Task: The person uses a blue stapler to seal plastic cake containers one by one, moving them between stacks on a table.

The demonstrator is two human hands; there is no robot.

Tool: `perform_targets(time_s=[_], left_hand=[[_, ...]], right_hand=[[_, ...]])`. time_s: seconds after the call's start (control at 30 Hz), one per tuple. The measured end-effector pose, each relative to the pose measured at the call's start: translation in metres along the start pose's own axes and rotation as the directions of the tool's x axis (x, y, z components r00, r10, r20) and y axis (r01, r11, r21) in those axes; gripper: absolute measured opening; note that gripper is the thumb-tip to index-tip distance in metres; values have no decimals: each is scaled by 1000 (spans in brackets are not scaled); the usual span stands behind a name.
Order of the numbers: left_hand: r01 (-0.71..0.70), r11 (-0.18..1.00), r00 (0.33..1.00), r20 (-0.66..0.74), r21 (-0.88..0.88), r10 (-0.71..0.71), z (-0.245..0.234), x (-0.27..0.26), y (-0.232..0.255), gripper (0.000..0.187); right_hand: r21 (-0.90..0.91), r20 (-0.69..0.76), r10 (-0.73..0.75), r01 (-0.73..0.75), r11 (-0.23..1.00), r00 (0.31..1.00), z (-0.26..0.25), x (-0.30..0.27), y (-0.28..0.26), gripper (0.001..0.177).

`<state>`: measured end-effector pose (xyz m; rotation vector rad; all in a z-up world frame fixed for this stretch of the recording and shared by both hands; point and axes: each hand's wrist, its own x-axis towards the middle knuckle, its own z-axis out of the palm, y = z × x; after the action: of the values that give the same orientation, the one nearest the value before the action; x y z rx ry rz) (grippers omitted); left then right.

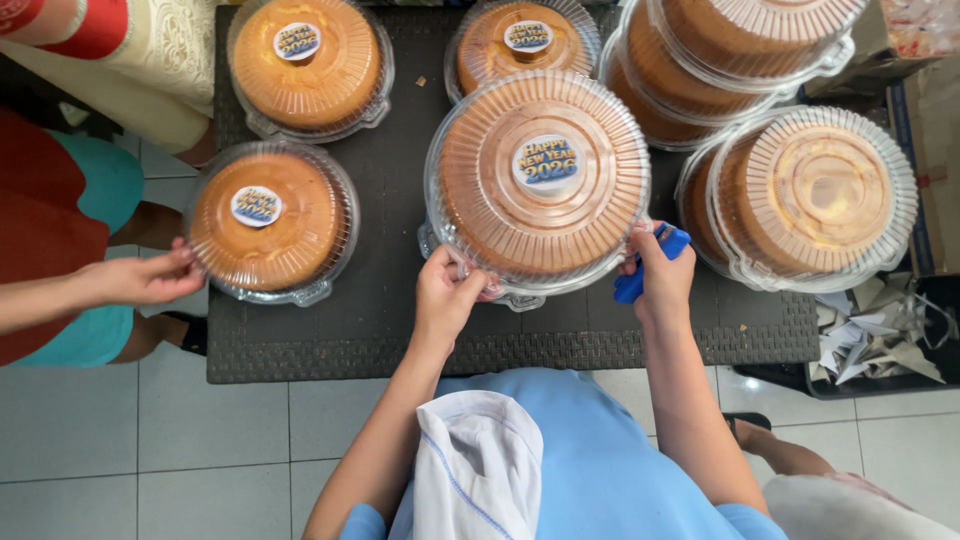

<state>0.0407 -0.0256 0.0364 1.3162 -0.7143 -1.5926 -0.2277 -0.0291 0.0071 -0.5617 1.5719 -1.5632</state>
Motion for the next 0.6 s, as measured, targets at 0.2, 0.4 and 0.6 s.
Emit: perform_targets(time_s=[0.2,0.4,0.6], left_hand=[[19,1000,1000,-13,22,-19,-7,7,-17,23],[56,998,997,-53,8,-55,3,2,-17,28],[-99,991,982,-168,-84,84,10,17,-52,27]], right_hand=[[-270,193,120,-65,961,974,-6,4,-42,10],[-359,216,195,-108,927,957,2,4,-57,12],[-400,196,213,-120,909,957,-3,18,-45,9]])
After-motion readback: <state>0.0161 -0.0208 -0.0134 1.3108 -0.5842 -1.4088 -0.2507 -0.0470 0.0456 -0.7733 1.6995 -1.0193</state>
